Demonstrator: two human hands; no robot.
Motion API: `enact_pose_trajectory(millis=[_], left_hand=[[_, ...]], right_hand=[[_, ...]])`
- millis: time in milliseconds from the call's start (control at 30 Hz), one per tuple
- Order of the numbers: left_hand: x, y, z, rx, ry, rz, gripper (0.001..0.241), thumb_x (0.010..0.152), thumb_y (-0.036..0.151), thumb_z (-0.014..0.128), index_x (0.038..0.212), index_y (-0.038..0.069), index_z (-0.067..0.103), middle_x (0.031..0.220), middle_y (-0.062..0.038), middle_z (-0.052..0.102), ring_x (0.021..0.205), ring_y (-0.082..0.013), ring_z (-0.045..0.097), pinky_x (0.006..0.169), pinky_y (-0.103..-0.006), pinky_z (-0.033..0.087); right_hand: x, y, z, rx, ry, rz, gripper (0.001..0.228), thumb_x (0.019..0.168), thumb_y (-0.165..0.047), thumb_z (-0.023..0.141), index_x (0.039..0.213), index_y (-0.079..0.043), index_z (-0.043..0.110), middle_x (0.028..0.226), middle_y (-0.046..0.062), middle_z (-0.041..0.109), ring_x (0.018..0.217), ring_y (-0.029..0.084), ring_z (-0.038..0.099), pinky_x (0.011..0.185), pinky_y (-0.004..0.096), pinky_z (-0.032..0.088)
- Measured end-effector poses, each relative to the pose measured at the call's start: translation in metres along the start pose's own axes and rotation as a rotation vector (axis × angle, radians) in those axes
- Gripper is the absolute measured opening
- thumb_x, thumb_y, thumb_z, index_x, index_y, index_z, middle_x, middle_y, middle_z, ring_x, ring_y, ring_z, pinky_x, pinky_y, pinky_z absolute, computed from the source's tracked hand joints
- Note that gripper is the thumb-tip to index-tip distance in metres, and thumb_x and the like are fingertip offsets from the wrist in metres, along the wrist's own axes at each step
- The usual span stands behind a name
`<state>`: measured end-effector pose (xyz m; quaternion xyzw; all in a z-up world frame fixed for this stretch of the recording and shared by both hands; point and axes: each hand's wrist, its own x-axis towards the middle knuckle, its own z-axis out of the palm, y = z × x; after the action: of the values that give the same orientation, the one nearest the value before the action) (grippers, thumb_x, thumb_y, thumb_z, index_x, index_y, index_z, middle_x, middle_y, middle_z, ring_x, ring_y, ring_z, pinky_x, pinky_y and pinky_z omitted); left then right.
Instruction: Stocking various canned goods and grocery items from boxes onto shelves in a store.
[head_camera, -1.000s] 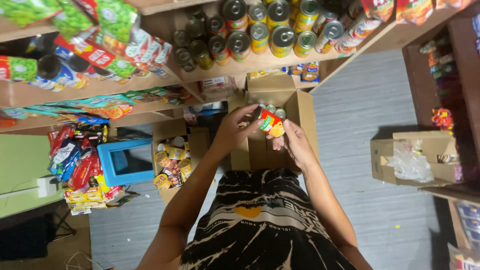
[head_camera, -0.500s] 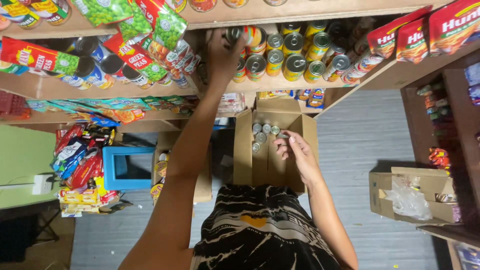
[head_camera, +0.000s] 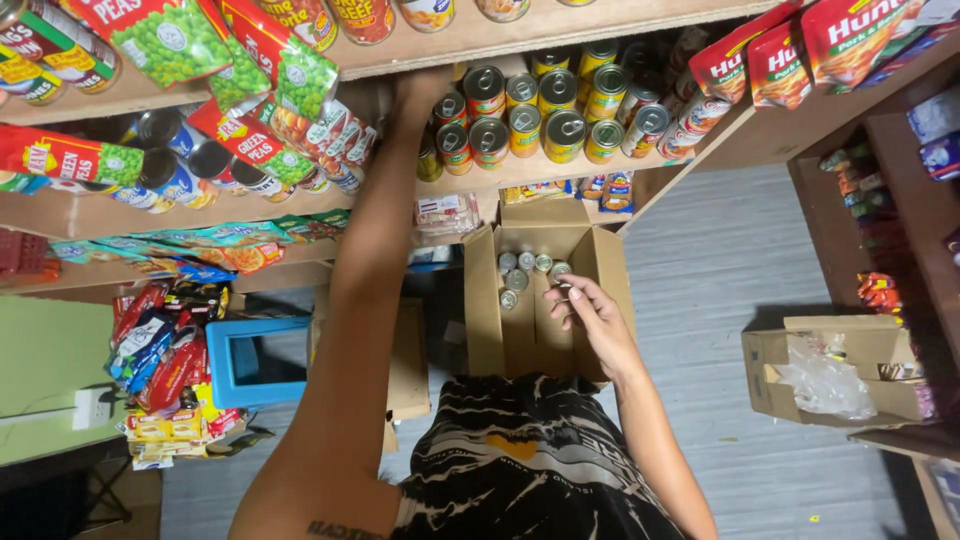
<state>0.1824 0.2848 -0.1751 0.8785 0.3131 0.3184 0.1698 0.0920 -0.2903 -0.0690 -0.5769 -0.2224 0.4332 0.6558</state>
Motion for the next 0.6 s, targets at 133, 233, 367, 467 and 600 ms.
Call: enact_pose_trajectory(millis=[133,233,367,467,600], left_hand=[[-0.001,0.028,-0.024,0.098,-0.233,-0.016,0.052,0.100,0.048,0.052,0.140,0.015,0.057,0.148,-0.014,0.051,0.135,-0.0376,0.047,0.112,-0.0453,0.036],[-0.006,0.047,-0.041,0.142,-0.383,-0.082,0.054,0.101,0.050,0.048,0.143,0.016,0.054,0.151,-0.014,0.047,0.137,-0.0377,0.044,0.114,-0.0450,0.035],[-0.004,0.041,-0.033,0.178,-0.542,-0.245,0.055,0.101,0.045,0.050,0.146,0.015,0.053,0.154,-0.015,0.048,0.140,-0.0364,0.048,0.117,-0.0426,0.039],[-0.005,0.033,-0.024,0.179,-0.529,-0.274,0.057,0.095,0.038,0.055,0.146,0.013,0.052,0.153,-0.018,0.047,0.138,-0.0368,0.048,0.115,-0.0424,0.040],[-0.008,0.038,-0.030,0.184,-0.466,-0.231,0.060,0.092,0.036,0.058,0.146,0.011,0.051,0.152,-0.019,0.047,0.138,-0.0379,0.047,0.113,-0.0430,0.039]], right_hand=[[0.000,0.003,-0.001,0.000,-0.039,-0.015,0.036,0.107,-0.021,0.050,0.136,-0.001,0.058,0.116,0.010,0.072,0.092,0.012,0.065,0.077,0.028,0.052],[0.000,0.008,-0.002,-0.016,-0.040,-0.004,0.036,0.106,-0.020,0.051,0.136,-0.001,0.058,0.116,0.010,0.073,0.092,0.012,0.065,0.076,0.028,0.053],[0.000,0.016,-0.005,-0.028,-0.058,-0.004,0.035,0.105,-0.019,0.054,0.135,-0.001,0.059,0.116,0.010,0.073,0.092,0.012,0.065,0.077,0.028,0.053],[-0.001,0.017,-0.006,-0.038,-0.056,0.012,0.035,0.105,-0.021,0.054,0.135,-0.003,0.060,0.117,0.009,0.074,0.091,0.011,0.065,0.077,0.028,0.052],[-0.002,0.015,-0.005,-0.046,-0.053,0.029,0.035,0.105,-0.021,0.055,0.134,-0.004,0.060,0.116,0.008,0.074,0.091,0.011,0.065,0.077,0.028,0.052]])
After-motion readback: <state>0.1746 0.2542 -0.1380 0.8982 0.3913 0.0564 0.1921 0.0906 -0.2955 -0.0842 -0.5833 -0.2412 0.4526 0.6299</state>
